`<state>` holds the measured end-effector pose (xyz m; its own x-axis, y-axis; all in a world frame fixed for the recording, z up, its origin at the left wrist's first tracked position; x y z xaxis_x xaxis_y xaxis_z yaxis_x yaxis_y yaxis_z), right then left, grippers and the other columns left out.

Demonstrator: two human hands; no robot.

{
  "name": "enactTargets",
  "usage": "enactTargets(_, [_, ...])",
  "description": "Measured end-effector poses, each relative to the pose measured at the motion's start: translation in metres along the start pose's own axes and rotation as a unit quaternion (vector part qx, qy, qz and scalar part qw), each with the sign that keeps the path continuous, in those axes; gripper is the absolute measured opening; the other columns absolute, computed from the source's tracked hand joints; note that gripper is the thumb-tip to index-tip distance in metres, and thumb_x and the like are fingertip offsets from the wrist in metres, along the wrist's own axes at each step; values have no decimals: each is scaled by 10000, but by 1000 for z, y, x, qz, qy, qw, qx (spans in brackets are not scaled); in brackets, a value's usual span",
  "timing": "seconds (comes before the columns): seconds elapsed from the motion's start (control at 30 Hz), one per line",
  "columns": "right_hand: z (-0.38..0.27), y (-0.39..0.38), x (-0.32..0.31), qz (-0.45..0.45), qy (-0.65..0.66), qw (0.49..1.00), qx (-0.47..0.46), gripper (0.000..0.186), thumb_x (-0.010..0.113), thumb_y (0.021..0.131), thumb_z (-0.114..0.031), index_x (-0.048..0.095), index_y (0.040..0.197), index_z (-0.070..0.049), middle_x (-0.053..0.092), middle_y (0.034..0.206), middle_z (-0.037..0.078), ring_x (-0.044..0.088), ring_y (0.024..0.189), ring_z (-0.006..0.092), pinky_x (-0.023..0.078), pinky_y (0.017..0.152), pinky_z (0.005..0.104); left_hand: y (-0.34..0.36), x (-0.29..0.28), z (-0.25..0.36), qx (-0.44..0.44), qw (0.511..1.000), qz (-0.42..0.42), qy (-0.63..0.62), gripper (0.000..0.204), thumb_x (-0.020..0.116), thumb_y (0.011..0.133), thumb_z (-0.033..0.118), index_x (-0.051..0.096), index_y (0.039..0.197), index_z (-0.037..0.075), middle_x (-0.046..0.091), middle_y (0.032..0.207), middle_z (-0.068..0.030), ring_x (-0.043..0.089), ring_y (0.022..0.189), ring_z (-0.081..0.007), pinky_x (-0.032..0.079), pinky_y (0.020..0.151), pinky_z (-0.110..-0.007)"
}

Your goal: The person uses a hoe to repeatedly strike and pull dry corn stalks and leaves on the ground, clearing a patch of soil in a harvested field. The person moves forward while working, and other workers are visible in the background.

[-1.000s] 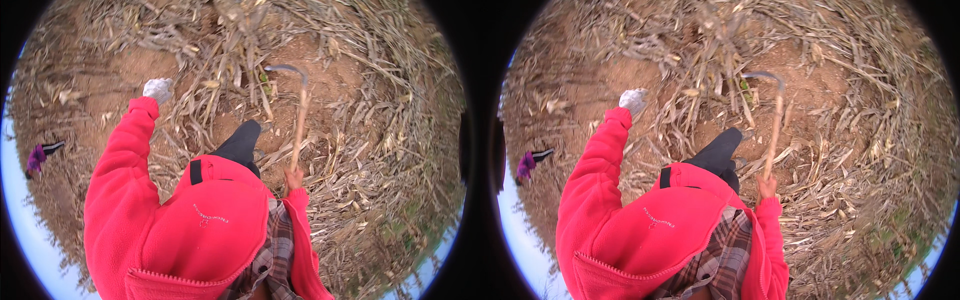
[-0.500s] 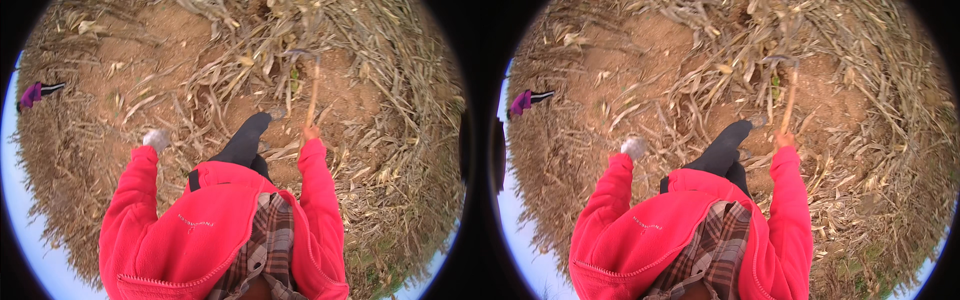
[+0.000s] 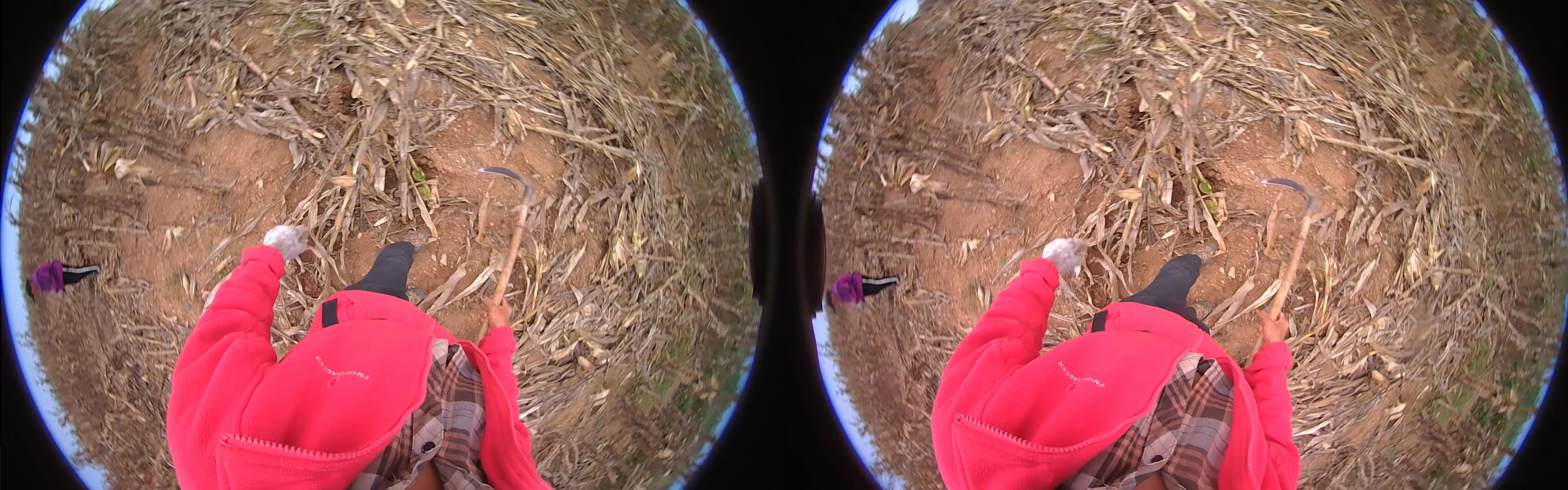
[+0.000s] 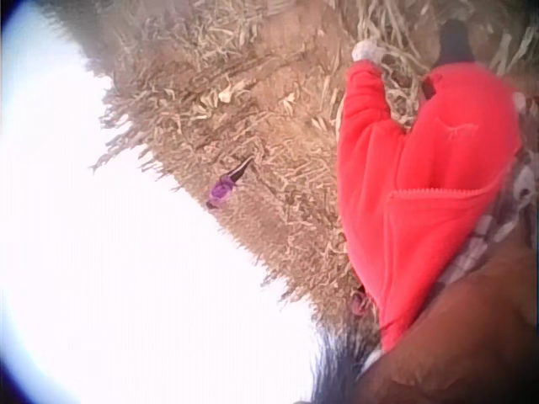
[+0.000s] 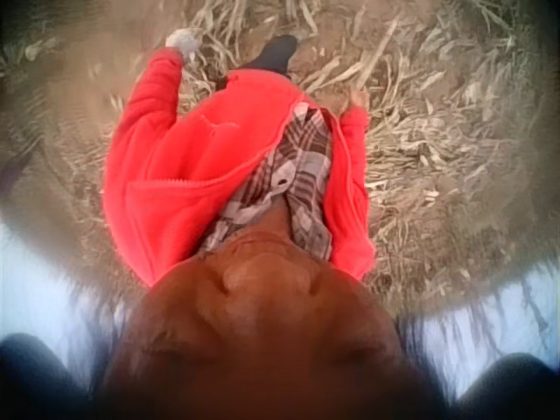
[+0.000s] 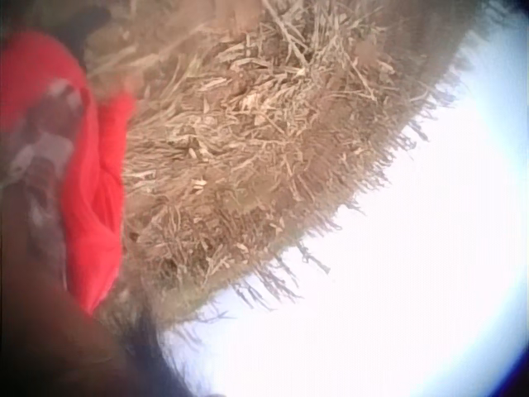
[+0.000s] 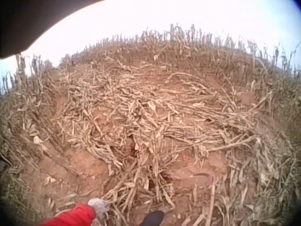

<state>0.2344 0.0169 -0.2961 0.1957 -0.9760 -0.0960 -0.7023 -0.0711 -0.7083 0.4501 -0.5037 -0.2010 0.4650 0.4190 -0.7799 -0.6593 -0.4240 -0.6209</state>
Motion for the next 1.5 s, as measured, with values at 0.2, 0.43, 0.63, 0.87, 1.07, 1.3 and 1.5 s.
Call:
enactTargets(0.2, [71,-58,-79,132,87,986,52,226,667,763,-84,497,904,-36,503,588,30,445,395,132,382,360,274,35,-49,111,174,982,31,66,360,527,810,363,597,1122,200,668,982,-111,650,880,-297,515,761,-411])
enactTargets(0.43, [140,-109,-87,200,27,971,129,209,661,719,-77,547,884,-19,523,561,53,484,415,160,403,376,304,30,-38,161,215,971,-27,101,369,503,803,342,600,1133,209,652,1063,-84,637,920,-301,501,801,-417])
enactTargets(0.63, [156,-98,-69,187,-48,978,78,210,683,699,-111,582,844,2,559,580,72,522,445,169,426,408,314,53,-18,110,165,980,-77,79,381,536,781,309,620,1131,184,663,1018,-125,629,948,-313,499,823,-417])
enactTargets(0.87, [148,-65,-29,224,-80,970,50,232,709,676,-151,623,798,26,602,602,95,567,480,180,452,445,325,144,-40,85,158,979,-103,82,370,559,777,346,625,1102,180,671,958,-120,647,859,-304,513,763,-394])
enactTargets(1.07, [97,-41,41,273,-117,947,124,279,721,660,-143,645,846,52,630,628,123,600,498,200,469,454,355,230,-138,159,303,946,-38,103,353,553,770,364,628,1066,186,669,915,-151,646,824,-344,512,738,-427])
enactTargets(1.3, [73,-60,106,348,-143,920,107,385,758,627,-273,671,844,33,657,704,183,654,655,291,512,639,406,288,-205,224,267,955,-44,123,372,548,805,324,626,1127,157,671,973,-148,648,913,-273,502,801,-359])
enactTargets(1.5, [138,-102,95,387,-68,917,71,390,756,636,-273,653,841,42,647,705,205,657,678,319,510,662,411,242,-137,273,341,916,-87,194,451,601,768,397,617,1142,145,670,986,-147,643,914,-297,496,809,-370])
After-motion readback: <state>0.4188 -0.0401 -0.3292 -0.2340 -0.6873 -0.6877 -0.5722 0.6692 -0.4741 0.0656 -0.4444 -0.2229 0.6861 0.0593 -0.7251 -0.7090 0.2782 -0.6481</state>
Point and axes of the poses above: each hand's wrist, its own y-axis towards the middle knuckle, its own x-axis out of the palm, z = x × y, the point moved 4 cm from there along y, towards the middle knuckle
